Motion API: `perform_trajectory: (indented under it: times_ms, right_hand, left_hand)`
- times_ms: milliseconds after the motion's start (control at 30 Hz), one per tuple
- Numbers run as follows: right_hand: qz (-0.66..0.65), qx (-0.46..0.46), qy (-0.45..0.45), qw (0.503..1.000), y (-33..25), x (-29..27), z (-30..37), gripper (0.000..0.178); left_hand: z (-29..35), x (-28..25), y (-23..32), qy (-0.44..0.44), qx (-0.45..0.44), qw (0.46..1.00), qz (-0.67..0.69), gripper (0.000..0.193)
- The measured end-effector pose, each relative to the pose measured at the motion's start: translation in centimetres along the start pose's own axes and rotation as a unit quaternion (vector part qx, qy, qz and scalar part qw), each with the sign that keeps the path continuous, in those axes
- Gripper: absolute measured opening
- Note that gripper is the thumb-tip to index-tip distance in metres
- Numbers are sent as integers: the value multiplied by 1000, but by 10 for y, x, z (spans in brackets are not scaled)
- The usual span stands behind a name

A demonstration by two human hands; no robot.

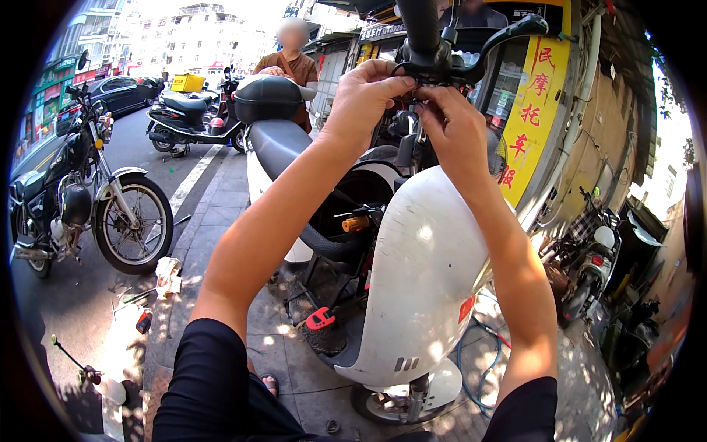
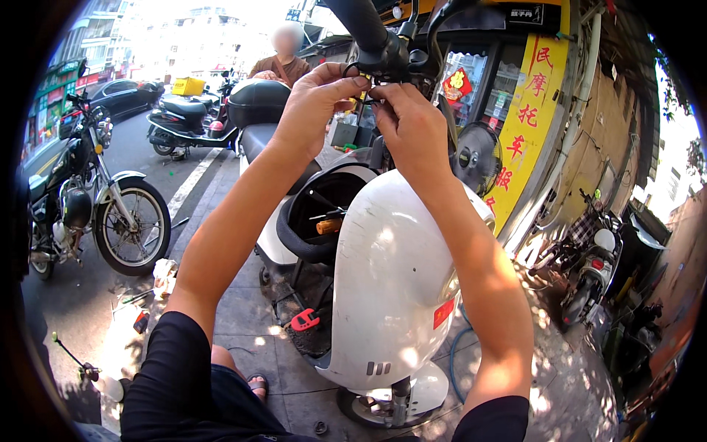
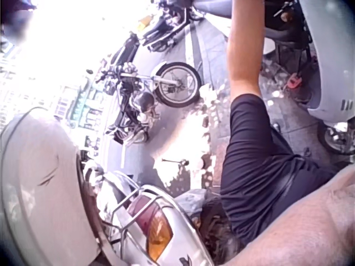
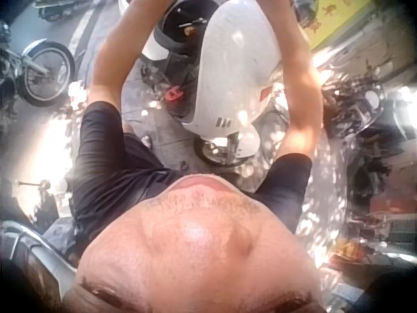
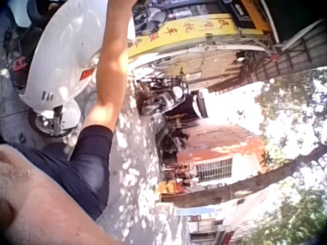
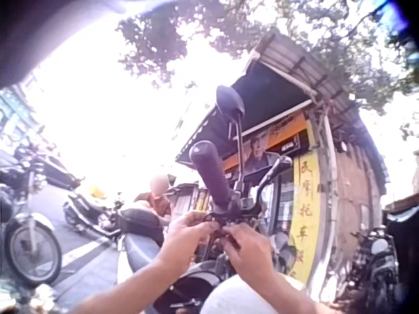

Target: The person cuts tape with scissors, then wraps and connects wires on an electric scooter handlebar with the tape by hand.

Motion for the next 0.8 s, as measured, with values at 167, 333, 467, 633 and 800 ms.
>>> perform_trajectory:
  times_ms: [167,333,467,633,800]
  right_hand:
    - [-19,7,-3,1000,1,-1,2,21]
    - [-246,225,-26,942,12,4,18,21]
    - [-338,285,-30,897,6,5,16,23]
    - [-362,318,2,876,28,4,15,21]
    - [-333,321,-22,886,31,-2,14,18]
  left_hand:
    - [2,3,4,-7,-61,998,11,13]
    - [9,4,7,-29,-35,999,-19,20]
    - [12,7,9,-43,-26,999,2,20]
    - [12,3,13,-72,13,996,-50,26]
    - [40,-14,30,-33,288,909,-298,34]
Point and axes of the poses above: each hand's wrist, its own z-axis away from the middle knuckle, its own x-axis out of the palm, y = z × x, the point moved 5 cm from there along -z, towards the middle knuckle, and after that the axes turned 3 degrees about y, right-handed, at the moved point
